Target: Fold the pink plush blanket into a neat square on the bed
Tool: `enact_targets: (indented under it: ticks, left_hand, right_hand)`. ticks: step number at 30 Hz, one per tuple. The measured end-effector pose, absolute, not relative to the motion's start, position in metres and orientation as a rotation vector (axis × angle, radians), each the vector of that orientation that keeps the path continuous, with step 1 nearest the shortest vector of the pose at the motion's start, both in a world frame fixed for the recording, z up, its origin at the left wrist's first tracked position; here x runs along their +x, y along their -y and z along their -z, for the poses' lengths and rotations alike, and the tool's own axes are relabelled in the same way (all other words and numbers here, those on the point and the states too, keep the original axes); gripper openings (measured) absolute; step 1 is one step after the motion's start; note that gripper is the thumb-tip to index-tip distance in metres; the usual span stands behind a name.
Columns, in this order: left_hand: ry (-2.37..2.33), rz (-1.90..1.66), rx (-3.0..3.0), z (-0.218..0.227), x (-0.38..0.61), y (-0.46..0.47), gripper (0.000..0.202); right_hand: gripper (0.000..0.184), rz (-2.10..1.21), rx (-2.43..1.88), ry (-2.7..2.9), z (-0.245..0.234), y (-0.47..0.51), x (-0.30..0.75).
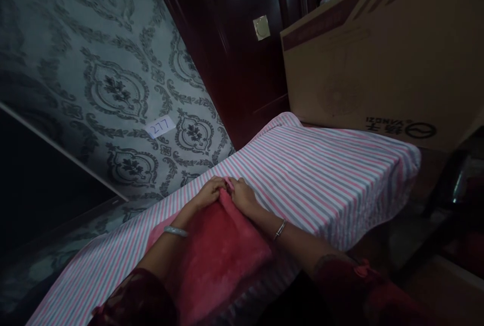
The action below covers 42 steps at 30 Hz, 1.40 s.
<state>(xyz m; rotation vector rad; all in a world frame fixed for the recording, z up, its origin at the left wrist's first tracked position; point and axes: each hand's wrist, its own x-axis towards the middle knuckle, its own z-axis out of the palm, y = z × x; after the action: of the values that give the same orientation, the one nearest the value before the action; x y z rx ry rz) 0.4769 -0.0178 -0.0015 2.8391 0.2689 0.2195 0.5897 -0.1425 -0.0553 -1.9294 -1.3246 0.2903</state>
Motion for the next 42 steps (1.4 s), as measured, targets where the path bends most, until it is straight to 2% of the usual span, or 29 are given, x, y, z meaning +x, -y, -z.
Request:
enact_targets:
  ticks: [9, 17, 22, 30, 32, 36, 42]
  left_hand:
    - [-0.285, -0.321, 2.775, -0.005, 0.47, 0.016, 0.024]
    - [-0.266, -0.365, 2.757, -0.004, 0.474, 0.012, 0.023]
    - [-0.224, -0.399, 2.74, -0.003, 0.474, 0.007, 0.025]
    - [-0.247, -0.386, 2.729, -0.01, 0.477, 0.012, 0.023]
    - [-0.267, -0.368, 2.709, -0.01, 0.476, 0.013, 0.025]
    - [-0.299, -0.339, 2.677, -0.008, 0.472, 0.014, 0.038]
    - [-0.286, -0.352, 2.68, -0.008, 0.469, 0.013, 0.047]
  right_hand:
    - [0.047, -0.364, -1.95, 1.426, 0.037, 0.147, 0.581]
    - [0.039, -0.252, -2.006, 1.451, 0.042, 0.14, 0.584]
    - [0.039, -0.309, -2.025, 1.479, 0.041, 0.124, 0.586]
    - [0.03, -0.525, -1.74, 1.423, 0.049, 0.12, 0.593]
    - [0.027, -0.617, -1.618, 1.278, 0.053, 0.121, 0.597]
    - [0.042, -0.749, -1.542, 1.021, 0.065, 0.121, 0.6]
    - [0.031, -0.519, -1.563, 1.216, 0.074, 0.115, 0.596]
